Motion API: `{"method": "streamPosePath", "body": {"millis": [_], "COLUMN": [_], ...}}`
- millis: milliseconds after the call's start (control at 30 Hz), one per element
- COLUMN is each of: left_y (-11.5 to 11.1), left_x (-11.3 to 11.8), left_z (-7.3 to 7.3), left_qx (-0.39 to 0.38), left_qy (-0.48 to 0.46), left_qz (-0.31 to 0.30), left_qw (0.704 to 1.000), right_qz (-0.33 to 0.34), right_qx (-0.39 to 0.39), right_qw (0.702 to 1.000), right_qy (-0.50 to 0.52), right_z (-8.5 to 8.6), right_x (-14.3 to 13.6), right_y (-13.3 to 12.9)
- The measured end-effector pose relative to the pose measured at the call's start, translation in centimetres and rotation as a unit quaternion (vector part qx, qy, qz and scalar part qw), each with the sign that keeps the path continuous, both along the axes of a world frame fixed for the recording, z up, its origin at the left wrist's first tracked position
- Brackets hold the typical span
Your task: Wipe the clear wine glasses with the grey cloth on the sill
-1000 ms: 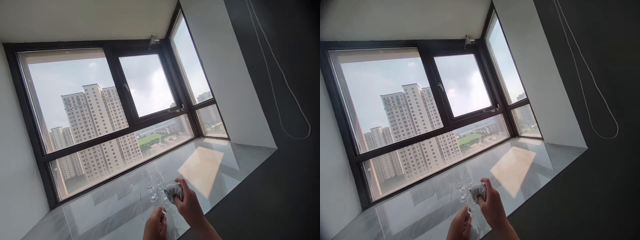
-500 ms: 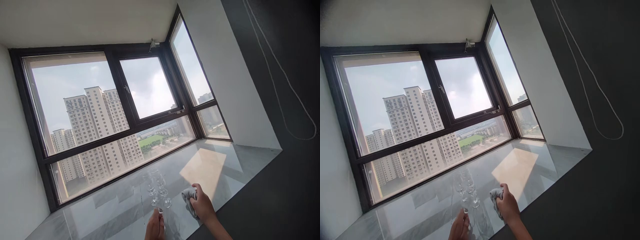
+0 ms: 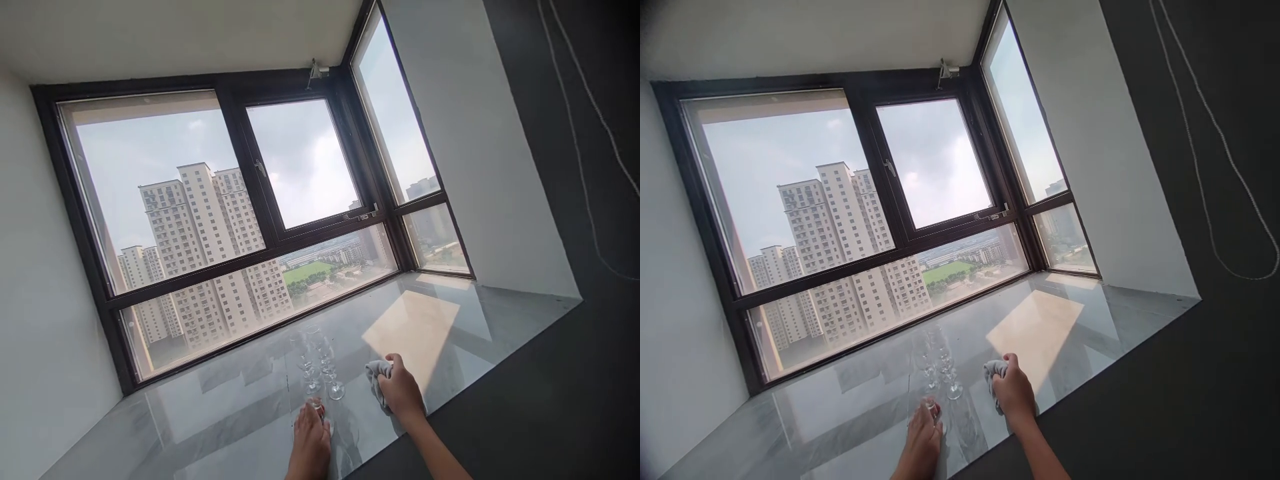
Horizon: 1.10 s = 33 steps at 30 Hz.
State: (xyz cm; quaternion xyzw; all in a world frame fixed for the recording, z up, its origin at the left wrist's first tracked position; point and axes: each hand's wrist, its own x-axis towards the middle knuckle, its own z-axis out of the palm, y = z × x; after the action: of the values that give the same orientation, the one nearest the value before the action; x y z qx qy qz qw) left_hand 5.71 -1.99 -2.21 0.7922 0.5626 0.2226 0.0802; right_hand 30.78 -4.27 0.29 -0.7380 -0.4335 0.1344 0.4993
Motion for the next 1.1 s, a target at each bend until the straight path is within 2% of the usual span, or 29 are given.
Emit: {"method": "streamPosePath", "body": {"millis": [67,200,267,333,433,500,633,700,767,867,1100], "left_y": [-0.2,0.6,1.5,2.5,4.3,5.6,7.7,8.4,8.9,9.5,9.0], "left_x": [0.4,0.7,0.1,-1.6,-6.0,-10.0,-18.4,-21.7,-23.9,-25.1,-24.7], "left_z": [-0.3,-1.5,-1.5,-0.9,0.9,2.3,4.8,5.5,5.7,5.2,3.8], "left_qx": [0.01,0.022,0.013,0.001,-0.003,-0.009,-0.03,-0.037,-0.042,-0.041,-0.016], "left_qy": [0.029,0.077,0.111,0.154,0.177,0.139,0.102,0.084,0.07,0.062,0.067], "left_qz": [0.006,0.057,0.066,0.08,0.16,0.238,0.336,0.378,0.404,0.42,0.453], "left_qw": [1.0,0.995,0.991,0.985,0.971,0.961,0.936,0.921,0.911,0.905,0.889], "right_qz": [0.006,0.011,0.012,0.011,0.011,0.016,0.018,0.014,0.012,0.01,0.004], "right_qx": [-0.003,-0.005,-0.003,-0.002,-0.006,-0.01,-0.017,-0.019,-0.018,-0.019,-0.018], "right_qw": [1.0,1.0,1.0,0.999,0.999,0.999,0.999,0.998,0.998,0.998,0.998], "right_qy": [-0.008,-0.021,-0.028,-0.033,-0.038,-0.042,-0.048,-0.053,-0.057,-0.06,-0.06], "right_z": [0.0,0.3,0.3,0.3,0.1,0.0,-0.2,-0.2,-0.3,-0.4,-0.3], "right_x": [0.0,0.1,0.1,0.2,0.2,0.2,0.2,0.3,0.3,0.4,0.4], "right_y": [-0.2,-0.3,-0.2,-0.2,-0.2,-0.2,-0.3,-0.3,-0.3,-0.3,-0.3]}}
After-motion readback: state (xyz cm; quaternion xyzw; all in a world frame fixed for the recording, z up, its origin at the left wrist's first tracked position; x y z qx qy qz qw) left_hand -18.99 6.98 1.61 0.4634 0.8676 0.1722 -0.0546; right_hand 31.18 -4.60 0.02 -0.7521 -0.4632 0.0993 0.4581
